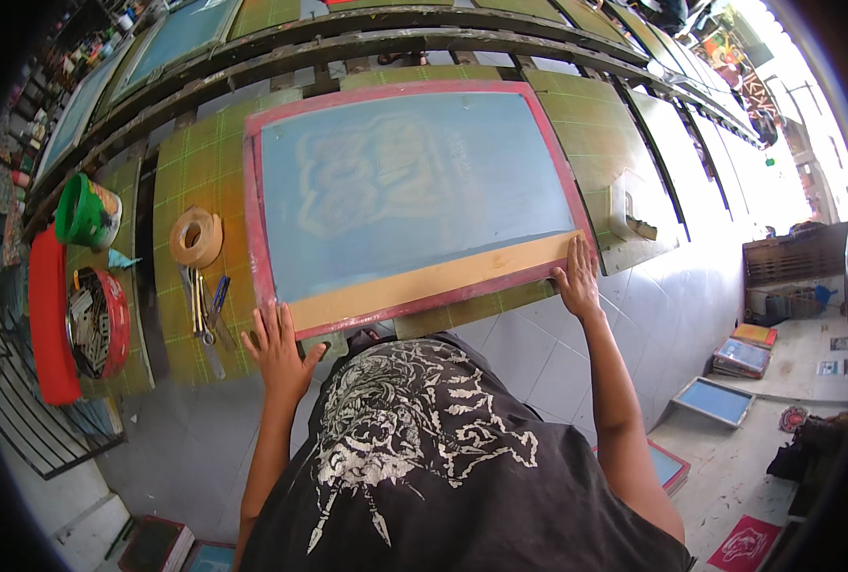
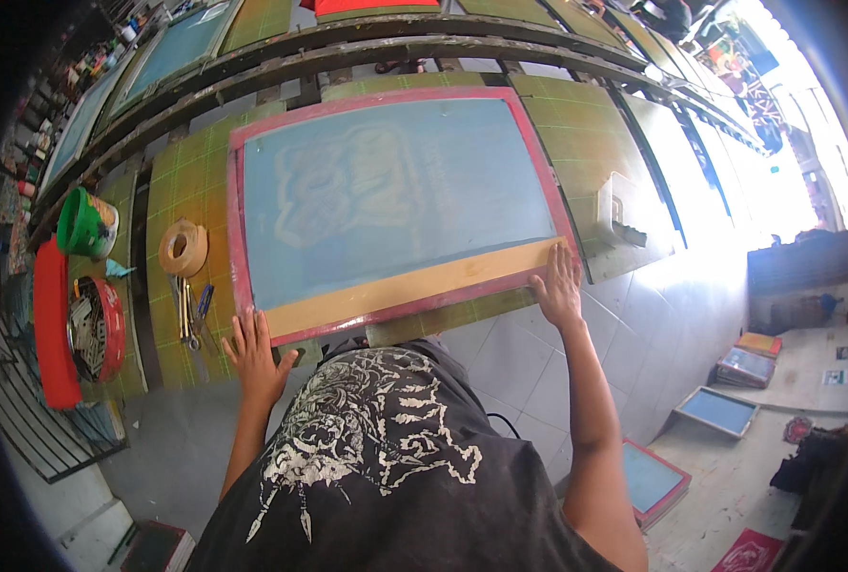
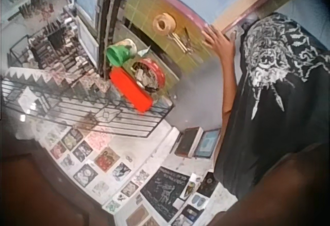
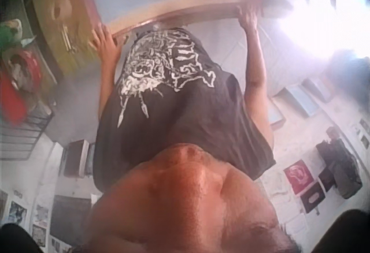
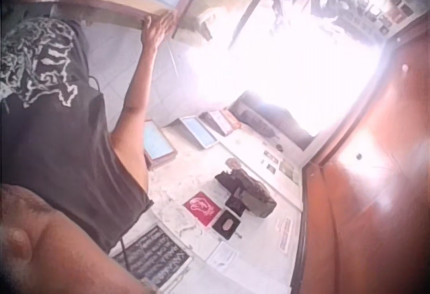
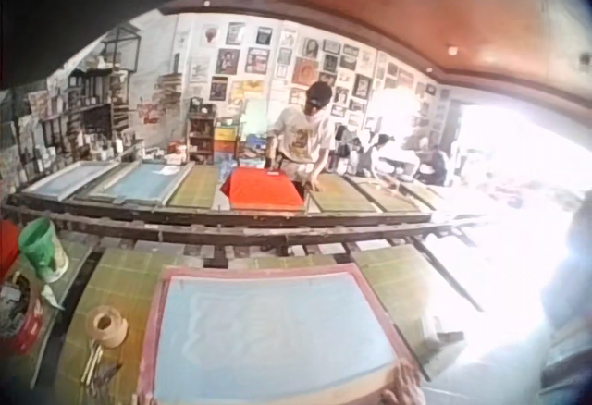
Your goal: The person prepares a screen-printing frame by hand, applying tape to the edges of the frame and using a sponge to apply a liquid from a container onto the mesh surface.
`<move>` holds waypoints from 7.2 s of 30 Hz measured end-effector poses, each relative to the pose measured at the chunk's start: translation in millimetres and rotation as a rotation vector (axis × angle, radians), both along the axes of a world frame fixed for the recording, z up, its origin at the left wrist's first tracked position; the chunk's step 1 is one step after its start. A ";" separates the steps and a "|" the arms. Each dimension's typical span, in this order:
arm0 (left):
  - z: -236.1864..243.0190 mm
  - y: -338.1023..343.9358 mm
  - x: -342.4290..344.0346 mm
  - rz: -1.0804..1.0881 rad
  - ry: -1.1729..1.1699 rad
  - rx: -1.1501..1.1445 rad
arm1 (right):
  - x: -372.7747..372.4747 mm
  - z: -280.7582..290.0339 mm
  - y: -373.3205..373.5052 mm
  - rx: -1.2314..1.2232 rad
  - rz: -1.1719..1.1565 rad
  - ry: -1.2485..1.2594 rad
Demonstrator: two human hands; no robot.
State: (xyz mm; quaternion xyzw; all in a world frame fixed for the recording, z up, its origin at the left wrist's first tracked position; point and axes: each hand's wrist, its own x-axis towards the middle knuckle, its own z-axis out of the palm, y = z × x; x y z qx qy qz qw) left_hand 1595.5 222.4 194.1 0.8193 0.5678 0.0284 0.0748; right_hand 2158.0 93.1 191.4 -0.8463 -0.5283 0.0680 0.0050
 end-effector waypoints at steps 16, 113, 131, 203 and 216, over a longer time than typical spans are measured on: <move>12.6 13.7 17.5 0.247 -0.294 0.007 | 138.1 104.2 3.1 0.531 -0.242 -0.028; 73.9 58.3 134.1 0.670 -1.688 -0.332 | -182.1 80.4 120.0 1.125 -0.663 1.704; 32.3 80.3 48.4 0.776 -1.356 -0.368 | -246.4 14.0 59.7 0.505 -0.772 1.972; 48.9 19.6 66.9 0.216 -0.541 0.112 | 226.1 94.0 80.4 -0.676 -0.125 -0.171; 17.6 -47.6 59.1 0.454 -0.529 0.227 | 239.5 105.2 58.4 -0.294 -0.011 0.017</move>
